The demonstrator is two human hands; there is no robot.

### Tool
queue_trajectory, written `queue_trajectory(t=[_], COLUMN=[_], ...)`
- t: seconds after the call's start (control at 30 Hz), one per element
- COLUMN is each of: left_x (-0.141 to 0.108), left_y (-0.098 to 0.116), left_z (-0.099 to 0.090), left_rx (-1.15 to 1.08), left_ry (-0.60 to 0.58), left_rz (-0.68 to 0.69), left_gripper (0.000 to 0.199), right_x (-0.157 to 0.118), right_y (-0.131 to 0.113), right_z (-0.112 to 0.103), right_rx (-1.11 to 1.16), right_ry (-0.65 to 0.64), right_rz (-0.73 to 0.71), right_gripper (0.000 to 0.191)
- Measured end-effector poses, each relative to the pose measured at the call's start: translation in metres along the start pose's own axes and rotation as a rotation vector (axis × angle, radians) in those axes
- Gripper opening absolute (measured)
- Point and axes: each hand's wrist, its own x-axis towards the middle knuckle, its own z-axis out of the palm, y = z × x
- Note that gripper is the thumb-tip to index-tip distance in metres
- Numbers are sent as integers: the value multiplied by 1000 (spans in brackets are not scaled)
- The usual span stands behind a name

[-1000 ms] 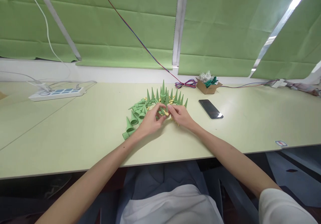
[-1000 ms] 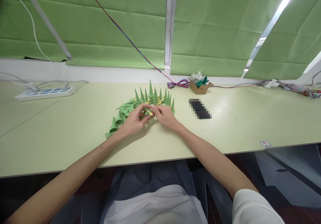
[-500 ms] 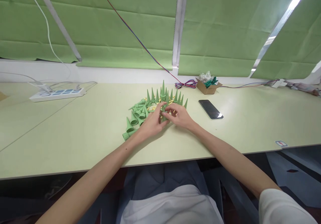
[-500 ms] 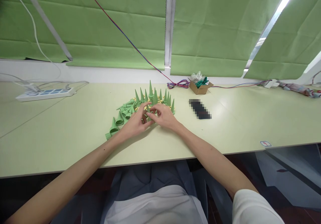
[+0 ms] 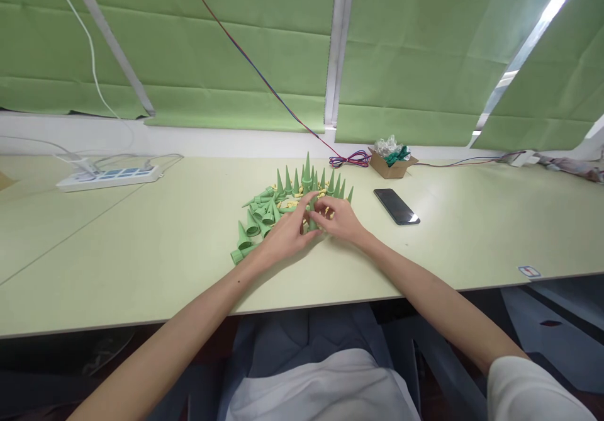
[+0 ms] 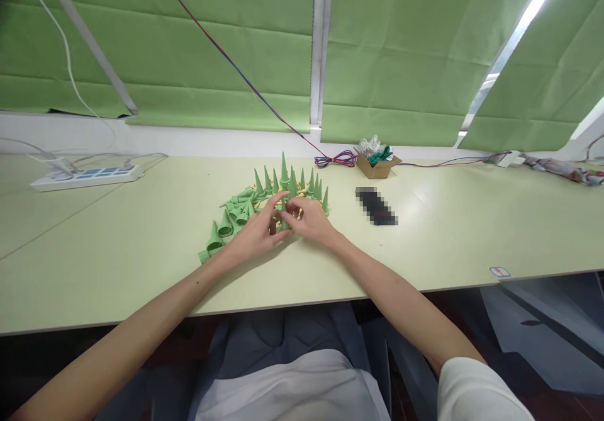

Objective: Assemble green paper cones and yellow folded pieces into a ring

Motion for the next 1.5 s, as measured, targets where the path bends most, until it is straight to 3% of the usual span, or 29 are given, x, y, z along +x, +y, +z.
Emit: queue_trajectory(t=[0.33,0.6,0.83,0.93,1.23,1.5], left_x=[3,5,4,3,2,2], left_y=[-2,-4,-4,-4,-5,-6], left_z=[1,-1,0,1,2,1], left_rx=[-60,74,74,97,103,118], left_ry=[133,168,96,71,38,32], left_rz=[-41,-11,-51,-47,-48,-42], left_gripper=[66,12,17,18,21,21], right_x=[0,0,0,3,50,92], right_y=[6,4,-6,-11,-4,8], right_z=[1,-1,-9,-16,-33,-25], right_rx=[17,-34,-171,-224,-48,-78], right_ry=[79,213,485,525,528,418], right_rz=[40,28,-115,-165,-27,-36], right_gripper=[15,18,14,12,11,8])
